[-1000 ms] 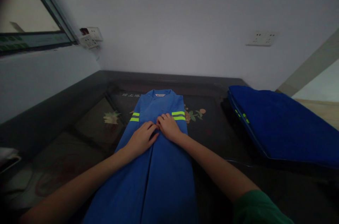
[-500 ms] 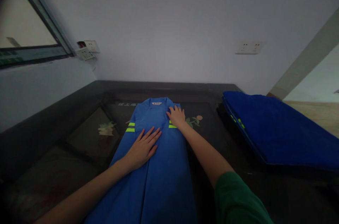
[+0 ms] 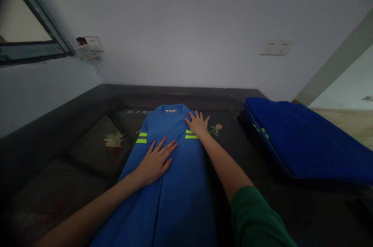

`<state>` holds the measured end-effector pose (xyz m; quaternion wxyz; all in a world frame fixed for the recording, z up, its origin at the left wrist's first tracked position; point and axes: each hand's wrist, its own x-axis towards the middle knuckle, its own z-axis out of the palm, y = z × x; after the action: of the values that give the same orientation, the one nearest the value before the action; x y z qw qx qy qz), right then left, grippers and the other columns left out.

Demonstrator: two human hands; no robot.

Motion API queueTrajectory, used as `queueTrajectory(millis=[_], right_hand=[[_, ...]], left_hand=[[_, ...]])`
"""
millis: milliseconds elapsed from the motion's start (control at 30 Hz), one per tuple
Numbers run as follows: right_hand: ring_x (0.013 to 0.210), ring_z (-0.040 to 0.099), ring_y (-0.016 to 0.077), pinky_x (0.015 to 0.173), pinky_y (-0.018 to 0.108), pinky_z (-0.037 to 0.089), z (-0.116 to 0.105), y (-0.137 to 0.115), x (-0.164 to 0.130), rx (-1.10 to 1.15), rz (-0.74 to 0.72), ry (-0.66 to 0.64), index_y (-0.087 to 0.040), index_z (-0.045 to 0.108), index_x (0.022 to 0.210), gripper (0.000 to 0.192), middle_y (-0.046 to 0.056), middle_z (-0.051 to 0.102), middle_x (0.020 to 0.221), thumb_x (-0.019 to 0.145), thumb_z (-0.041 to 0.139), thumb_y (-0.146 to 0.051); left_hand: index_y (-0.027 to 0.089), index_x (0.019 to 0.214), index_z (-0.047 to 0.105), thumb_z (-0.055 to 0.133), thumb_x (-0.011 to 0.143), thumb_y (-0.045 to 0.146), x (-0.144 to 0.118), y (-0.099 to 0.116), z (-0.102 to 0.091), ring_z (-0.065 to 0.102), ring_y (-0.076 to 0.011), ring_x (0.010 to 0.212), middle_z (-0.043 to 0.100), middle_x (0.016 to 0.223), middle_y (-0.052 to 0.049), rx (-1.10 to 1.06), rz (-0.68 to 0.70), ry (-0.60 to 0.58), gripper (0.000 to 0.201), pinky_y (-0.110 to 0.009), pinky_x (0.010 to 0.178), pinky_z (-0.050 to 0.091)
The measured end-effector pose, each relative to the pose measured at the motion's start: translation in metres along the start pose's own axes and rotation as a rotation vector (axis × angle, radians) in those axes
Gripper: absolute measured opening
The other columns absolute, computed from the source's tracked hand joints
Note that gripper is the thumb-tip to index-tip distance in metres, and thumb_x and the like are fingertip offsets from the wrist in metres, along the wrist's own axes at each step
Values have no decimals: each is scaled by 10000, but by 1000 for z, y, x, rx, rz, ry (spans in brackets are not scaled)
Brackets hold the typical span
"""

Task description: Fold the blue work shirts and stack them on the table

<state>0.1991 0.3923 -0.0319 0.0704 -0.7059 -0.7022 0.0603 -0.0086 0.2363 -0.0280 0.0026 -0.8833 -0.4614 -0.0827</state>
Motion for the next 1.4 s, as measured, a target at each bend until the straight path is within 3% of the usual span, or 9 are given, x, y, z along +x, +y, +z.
queueTrajectory(millis=[200, 300, 367, 500, 700, 833, 933, 1167, 1400], right_hand=[[1430, 96, 348, 1053, 699, 95, -4, 5, 6, 79, 60, 80, -270, 276, 1481, 614, 51, 197, 1564, 951, 209, -573], [1426, 157, 296, 1099, 581, 183, -13, 10, 4, 119, 78, 263, -135, 264, 1482, 606, 131, 238, 1544, 978, 201, -466], [1407, 230, 266, 1113, 489, 226, -16, 11, -1, 125, 44, 302, -70, 260, 1473, 597, 172, 288, 1517, 980, 230, -406], [1407, 236, 274, 1129, 477, 186, -9, 9, -15, 46, -95, 99, -84, 325, 1453, 608, 180, 284, 1517, 963, 302, -443], [1444, 85, 288, 1085, 642, 55, 0, 7, -22, -10, -51, -77, -269, 210, 1499, 639, 120, 118, 1574, 946, 208, -590], [1445, -2, 312, 1081, 644, 29, -8, 0, -26, -58, -86, -6, -296, 244, 1488, 637, 114, 63, 1583, 938, 200, -614], [1448, 21, 290, 1100, 615, 20, -12, -13, -30, -57, -186, 74, -264, 262, 1487, 639, 114, 100, 1579, 945, 201, -598], [1438, 93, 319, 1090, 626, 116, -4, -23, -28, 4, -196, -113, -341, 225, 1487, 615, 61, 131, 1580, 935, 246, -610], [1428, 167, 279, 1113, 560, 169, -15, -19, -38, 83, -197, 129, -290, 336, 1456, 535, 57, 260, 1546, 969, 280, -504]], left_hand=[[282, 1465, 300, 367, 936, 311, 0, 1, -2, 192, -301, 1423, 327, 1516, 9, -13, 0, -8, 534, -624, 1121, 170], [279, 1465, 299, 363, 939, 312, 0, 2, -4, 184, -309, 1424, 320, 1518, 15, -21, -9, -21, 531, -663, 1110, 132], [273, 1465, 296, 361, 939, 306, 0, 3, -5, 174, -310, 1426, 309, 1521, 21, -27, -14, -29, 532, -680, 1103, 110], [268, 1467, 295, 361, 937, 294, 1, 4, -7, 175, -309, 1426, 299, 1524, 25, -36, -27, -43, 535, -680, 1104, 106], [276, 1473, 277, 363, 934, 288, 1, 6, -12, 159, -308, 1430, 279, 1531, 32, -40, -44, -83, 545, -683, 1102, 101], [287, 1474, 273, 355, 940, 304, 1, 6, -10, 148, -307, 1434, 255, 1540, 25, -27, -46, -89, 540, -682, 1100, 100], [280, 1489, 230, 351, 942, 320, 1, 4, -7, 151, -295, 1436, 242, 1546, 0, -26, -28, -62, 562, -666, 1106, 112], [270, 1480, 262, 357, 940, 339, 2, 4, -3, 155, -285, 1437, 276, 1535, -20, -26, -25, -56, 553, -647, 1117, 100], [305, 1481, 234, 319, 963, 458, 5, -3, -10, 180, -268, 1433, 236, 1551, -29, -150, -89, -37, 547, -622, 1118, 135]])
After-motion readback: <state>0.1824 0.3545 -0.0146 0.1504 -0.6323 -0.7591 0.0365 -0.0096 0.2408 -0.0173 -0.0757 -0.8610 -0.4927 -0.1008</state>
